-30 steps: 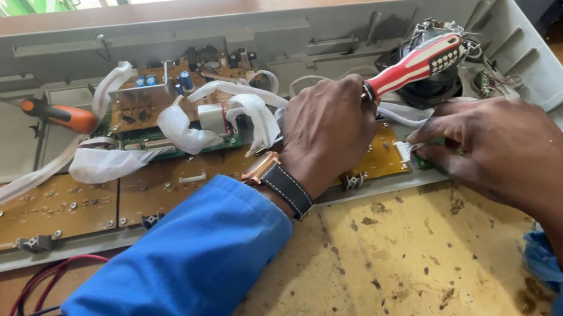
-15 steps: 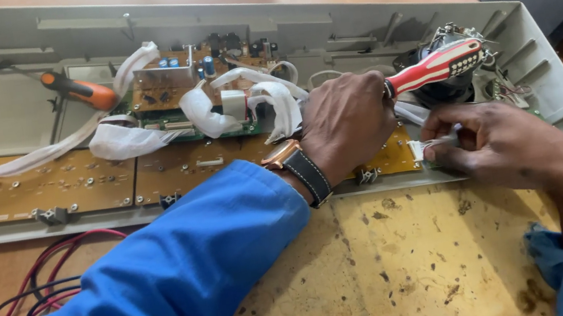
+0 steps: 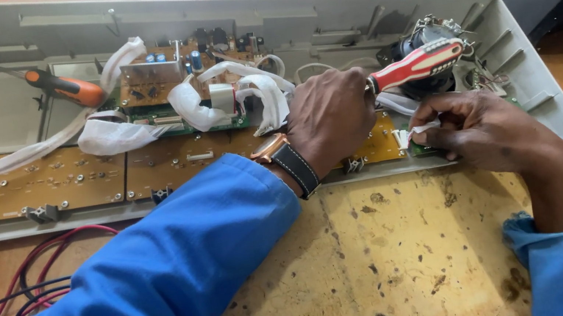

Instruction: Unscrewing a circuit board from an electronic device and disconnecting ribbon cables

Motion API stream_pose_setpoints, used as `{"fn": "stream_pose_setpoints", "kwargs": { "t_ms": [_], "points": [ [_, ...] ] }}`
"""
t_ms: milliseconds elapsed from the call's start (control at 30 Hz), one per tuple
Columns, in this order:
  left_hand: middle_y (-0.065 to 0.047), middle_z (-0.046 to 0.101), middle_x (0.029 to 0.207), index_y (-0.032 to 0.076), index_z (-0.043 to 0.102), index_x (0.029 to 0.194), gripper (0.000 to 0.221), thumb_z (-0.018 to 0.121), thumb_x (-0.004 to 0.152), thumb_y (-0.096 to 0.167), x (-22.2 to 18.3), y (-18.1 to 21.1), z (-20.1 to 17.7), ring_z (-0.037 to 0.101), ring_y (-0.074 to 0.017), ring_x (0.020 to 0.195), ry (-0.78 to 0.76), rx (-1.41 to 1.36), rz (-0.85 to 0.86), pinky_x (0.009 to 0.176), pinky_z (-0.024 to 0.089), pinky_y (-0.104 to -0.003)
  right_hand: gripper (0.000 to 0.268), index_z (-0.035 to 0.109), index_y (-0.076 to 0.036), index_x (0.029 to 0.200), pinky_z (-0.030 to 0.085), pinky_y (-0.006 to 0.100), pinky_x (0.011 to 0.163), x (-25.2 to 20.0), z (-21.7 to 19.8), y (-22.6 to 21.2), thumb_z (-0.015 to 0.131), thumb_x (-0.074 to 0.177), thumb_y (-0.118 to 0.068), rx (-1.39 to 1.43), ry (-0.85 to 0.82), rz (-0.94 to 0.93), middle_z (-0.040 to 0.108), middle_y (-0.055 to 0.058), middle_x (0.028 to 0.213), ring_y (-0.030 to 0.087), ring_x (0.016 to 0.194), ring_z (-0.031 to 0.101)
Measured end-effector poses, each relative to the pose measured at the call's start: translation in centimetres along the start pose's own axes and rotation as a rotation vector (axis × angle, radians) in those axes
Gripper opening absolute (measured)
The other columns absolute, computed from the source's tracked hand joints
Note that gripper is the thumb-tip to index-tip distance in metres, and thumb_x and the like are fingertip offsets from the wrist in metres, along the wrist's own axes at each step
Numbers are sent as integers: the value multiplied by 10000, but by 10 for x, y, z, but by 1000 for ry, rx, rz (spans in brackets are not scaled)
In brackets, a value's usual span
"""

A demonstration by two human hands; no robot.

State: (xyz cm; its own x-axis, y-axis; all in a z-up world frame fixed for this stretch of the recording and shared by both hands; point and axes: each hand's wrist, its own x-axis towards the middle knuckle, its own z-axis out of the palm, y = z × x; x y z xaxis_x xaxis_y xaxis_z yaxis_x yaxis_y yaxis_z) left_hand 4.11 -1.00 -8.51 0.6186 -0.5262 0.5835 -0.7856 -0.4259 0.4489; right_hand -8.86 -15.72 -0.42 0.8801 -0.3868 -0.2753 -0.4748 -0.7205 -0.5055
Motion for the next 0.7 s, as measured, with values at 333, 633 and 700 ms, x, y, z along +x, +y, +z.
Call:
{"fn": "stream_pose_setpoints", "kwargs": {
  "t_ms": [333,633,700],
  "points": [
    [-101,612,570,108,625,673,269,571,918,203,-1,4,-8,593,-330,474,-29,43,-28,446,425,-504,166,731,11,1042,536,343,622,10,-20,49,749,896,-65,253,100,-229,718,141,969,232,794,630],
    [-54,584,565,126,589,668,281,569,939,200,0,8,-10,553,-266,470,-89,41,-61,449,423,-470,112,525,-125,1190,680,239,767,50,-30,109,636,1183,-143,712,788,-397,671,29,1049,130,785,709],
    [-79,631,611,124,642,721,249,587,941,226,0,10,-15,596,-315,516,-107,42,-66,465,443,-491,86,505,-106,1219,682,295,826,49,-32,107,588,1204,-124,679,819,-477,665,74,1076,156,815,706]
  ]
}}
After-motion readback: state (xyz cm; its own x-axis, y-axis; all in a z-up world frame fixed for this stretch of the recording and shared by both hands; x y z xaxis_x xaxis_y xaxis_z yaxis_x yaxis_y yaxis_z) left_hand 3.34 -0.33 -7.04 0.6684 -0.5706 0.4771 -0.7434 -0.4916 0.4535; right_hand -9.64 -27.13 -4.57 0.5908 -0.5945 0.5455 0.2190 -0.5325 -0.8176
